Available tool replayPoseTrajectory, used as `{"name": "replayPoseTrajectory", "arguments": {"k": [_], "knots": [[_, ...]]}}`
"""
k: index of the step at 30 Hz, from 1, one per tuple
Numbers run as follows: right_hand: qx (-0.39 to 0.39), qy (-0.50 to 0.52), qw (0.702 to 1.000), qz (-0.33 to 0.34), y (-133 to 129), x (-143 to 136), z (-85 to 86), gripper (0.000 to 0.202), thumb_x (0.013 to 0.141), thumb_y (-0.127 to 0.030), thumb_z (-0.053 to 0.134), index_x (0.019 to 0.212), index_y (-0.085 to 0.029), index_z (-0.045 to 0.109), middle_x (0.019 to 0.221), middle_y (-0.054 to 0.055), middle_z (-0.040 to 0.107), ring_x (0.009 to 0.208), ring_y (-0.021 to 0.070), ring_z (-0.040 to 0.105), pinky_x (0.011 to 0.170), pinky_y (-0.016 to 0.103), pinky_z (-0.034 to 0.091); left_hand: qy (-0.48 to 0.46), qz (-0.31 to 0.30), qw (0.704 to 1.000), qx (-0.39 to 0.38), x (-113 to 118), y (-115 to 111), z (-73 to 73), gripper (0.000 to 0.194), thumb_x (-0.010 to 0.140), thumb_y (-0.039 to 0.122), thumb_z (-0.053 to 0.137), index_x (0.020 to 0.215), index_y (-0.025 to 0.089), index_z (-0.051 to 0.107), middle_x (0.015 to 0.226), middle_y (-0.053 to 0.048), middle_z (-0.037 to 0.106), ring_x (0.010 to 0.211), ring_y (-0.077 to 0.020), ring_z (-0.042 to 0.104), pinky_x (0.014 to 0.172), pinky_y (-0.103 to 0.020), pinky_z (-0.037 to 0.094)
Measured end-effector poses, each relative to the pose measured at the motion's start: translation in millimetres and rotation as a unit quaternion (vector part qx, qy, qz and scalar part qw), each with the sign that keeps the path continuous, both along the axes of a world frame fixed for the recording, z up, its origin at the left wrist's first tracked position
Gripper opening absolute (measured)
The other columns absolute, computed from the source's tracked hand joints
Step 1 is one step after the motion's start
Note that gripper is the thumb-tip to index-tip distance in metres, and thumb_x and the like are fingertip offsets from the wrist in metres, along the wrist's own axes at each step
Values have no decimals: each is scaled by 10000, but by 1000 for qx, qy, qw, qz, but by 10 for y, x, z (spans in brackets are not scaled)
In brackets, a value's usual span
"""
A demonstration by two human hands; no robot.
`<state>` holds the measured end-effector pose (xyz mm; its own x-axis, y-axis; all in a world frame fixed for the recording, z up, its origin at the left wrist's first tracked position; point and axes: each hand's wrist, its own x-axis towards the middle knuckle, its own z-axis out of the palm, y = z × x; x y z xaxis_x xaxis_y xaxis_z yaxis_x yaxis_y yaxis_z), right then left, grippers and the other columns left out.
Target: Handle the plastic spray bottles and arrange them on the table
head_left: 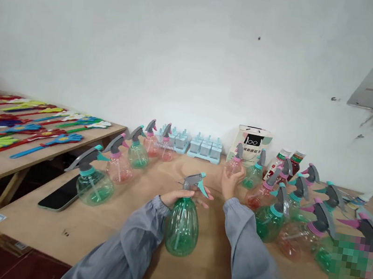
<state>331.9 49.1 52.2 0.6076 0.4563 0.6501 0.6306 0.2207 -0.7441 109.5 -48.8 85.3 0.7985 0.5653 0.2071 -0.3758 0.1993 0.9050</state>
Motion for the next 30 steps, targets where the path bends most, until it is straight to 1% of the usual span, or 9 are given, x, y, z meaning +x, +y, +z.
{"name": "replayPoseTrajectory", "arguments": {"k": [4,8,12,15,19,21,25,28,30], "knots": [[-31,5,999,-5,207,23,-98,776,766,-462,623,1373,-93,309,1368,265,454,1307,361,411,1077,542,354,2,-2,1000,15,-48,-48,89,518,721,367,788,1184,161,680,1208,-167,710,994,-285,722,806,-323,472],[-30,15,999,-4,297,139,-205,848,744,-445,664,1395,-66,273,1398,294,431,1326,367,404,1099,540,328,-4,-11,1000,-21,-28,-49,103,392,690,260,780,1061,159,709,1132,-146,741,897,-255,738,797,-322,471],[-21,16,1000,14,276,229,-308,867,753,-489,664,1388,-39,280,1388,320,423,1317,387,414,1083,571,332,0,7,999,-39,4,-20,64,391,611,159,752,999,167,716,1187,-134,723,1014,-266,706,822,-323,470],[-15,-1,999,36,158,181,-373,836,774,-537,642,1364,-33,330,1339,306,448,1282,379,437,1063,555,360,11,21,999,-45,11,17,16,427,592,143,698,1018,155,724,1149,-132,735,1062,-265,680,831,-316,455],[-8,-9,999,39,-130,14,-429,822,772,-613,631,1338,-67,387,1269,252,459,1228,367,442,1041,564,372,17,25,999,-44,13,44,-21,451,572,131,656,1019,149,720,1096,-118,746,1004,-253,679,804,-320,439],[-17,-13,998,62,-326,-54,-452,858,752,-643,647,1354,-90,386,1232,210,461,1202,355,445,1036,565,378,20,34,998,-47,20,34,-18,453,562,131,650,1010,145,717,1090,-121,743,989,-249,672,793,-321,437],[-48,-11,992,116,-813,-86,-503,909,695,-674,698,1369,-141,399,1183,143,450,1186,335,464,1034,542,405,26,51,996,-64,61,-1,-24,427,540,134,643,962,145,707,1061,-120,739,975,-237,658,775,-307,437],[-60,-20,989,137,-1225,-47,-532,846,694,-660,719,1339,-188,441,1179,113,448,1181,315,485,1043,513,413,33,60,995,-72,111,-13,-60,408,528,142,632,931,153,692,1035,-111,734,943,-222,651,777,-307,437],[-60,-33,988,138,-1474,-19,-543,806,712,-646,718,1332,-203,454,1175,107,460,1173,309,492,1038,504,418,37,64,994,-77,145,-18,-76,382,518,150,616,894,155,682,973,-99,734,875,-206,644,763,-310,434]]}}
